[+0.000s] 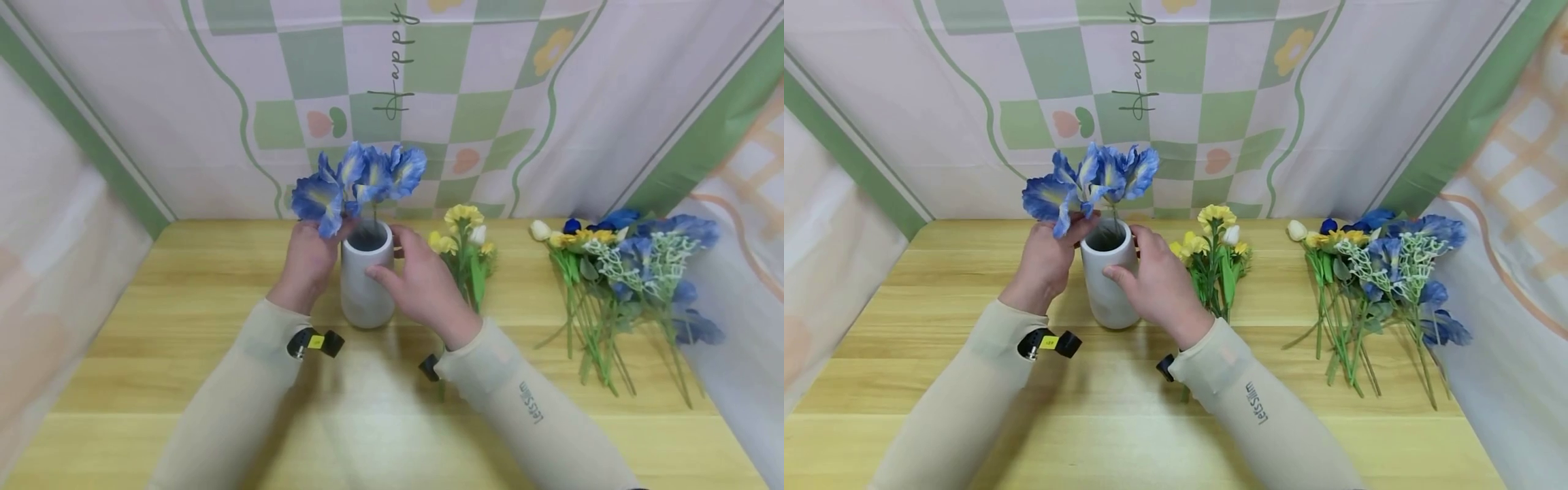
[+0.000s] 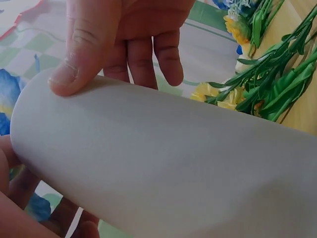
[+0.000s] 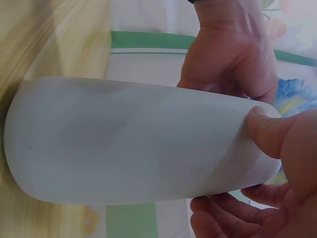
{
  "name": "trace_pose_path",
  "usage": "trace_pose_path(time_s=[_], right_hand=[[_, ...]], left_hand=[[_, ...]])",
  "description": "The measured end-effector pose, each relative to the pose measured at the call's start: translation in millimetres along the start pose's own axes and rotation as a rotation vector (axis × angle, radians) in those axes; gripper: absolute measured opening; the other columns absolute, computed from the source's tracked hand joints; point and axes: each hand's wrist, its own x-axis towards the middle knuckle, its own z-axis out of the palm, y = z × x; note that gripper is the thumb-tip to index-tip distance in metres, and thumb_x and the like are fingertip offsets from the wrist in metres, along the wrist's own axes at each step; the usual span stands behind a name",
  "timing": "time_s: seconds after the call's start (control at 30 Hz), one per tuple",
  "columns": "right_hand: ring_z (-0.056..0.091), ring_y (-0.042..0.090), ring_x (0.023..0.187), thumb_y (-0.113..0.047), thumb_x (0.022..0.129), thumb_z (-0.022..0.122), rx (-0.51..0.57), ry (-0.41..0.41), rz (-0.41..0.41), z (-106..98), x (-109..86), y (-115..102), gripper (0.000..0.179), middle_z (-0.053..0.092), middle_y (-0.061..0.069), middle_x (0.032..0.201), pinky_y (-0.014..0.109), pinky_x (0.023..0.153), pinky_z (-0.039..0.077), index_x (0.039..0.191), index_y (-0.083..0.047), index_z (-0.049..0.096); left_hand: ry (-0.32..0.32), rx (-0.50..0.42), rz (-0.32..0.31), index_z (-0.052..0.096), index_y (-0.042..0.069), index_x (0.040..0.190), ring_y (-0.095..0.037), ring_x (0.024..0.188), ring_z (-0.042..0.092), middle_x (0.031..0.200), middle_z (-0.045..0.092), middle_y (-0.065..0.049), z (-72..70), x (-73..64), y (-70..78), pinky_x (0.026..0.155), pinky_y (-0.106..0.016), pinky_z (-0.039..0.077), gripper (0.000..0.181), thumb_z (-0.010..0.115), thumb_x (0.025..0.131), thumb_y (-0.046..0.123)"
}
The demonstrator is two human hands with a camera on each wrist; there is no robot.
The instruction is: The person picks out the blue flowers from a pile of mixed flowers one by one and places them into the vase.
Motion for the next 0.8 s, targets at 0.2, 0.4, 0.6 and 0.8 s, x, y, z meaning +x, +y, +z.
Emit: trace_pose_path(time_s=[0.2,0.4,0.6,0.8], right_hand=[[0.056,0.025,0.120,-0.046,0.092,0.070,0.035,-0.026,0.049,0,-0.5,4,0.074,0.054,0.006,0.139,0.046,0.098,0.047,0.151,-0.013,0.038],[0.051,0.029,0.128,-0.064,0.086,0.066,-0.015,-0.088,0.123,-10,-9.1,17,0.095,0.047,0.008,0.149,0.050,0.103,0.042,0.157,-0.012,0.029],[0.038,0.036,0.138,-0.068,0.089,0.058,-0.129,-0.090,0.153,-35,-23.1,43,0.096,0.037,0.014,0.155,0.055,0.112,0.030,0.157,-0.009,0.026],[0.034,0.047,0.137,-0.051,0.098,0.059,-0.271,-0.111,0.210,-67,-40.3,89,0.085,0.029,0.024,0.157,0.064,0.108,0.028,0.158,-0.004,0.021]], left_hand=[[-0.034,0.144,0.069,0.065,0.005,0.123,-0.022,0.118,0.055,0.122,0.064,-0.009,-6.8,-6.5,-5.2,0.104,-0.041,0.042,0.038,0.070,0.095,0.031],[-0.102,0.260,0.062,0.068,0.000,0.104,-0.027,0.090,0.055,0.096,0.063,-0.012,-17.3,-22.2,-11.9,0.079,-0.043,0.048,0.035,0.057,0.100,0.033],[-0.278,0.183,0.064,0.057,0.004,0.138,-0.025,0.128,0.049,0.140,0.056,-0.008,-40.2,-38.7,-23.1,0.105,-0.047,0.040,0.044,0.048,0.106,0.033],[-0.342,0.489,0.091,0.034,0.008,0.155,-0.038,0.142,0.030,0.157,0.033,-0.015,-72.6,-52.4,-43.8,0.114,-0.057,0.025,0.063,0.036,0.107,0.049]])
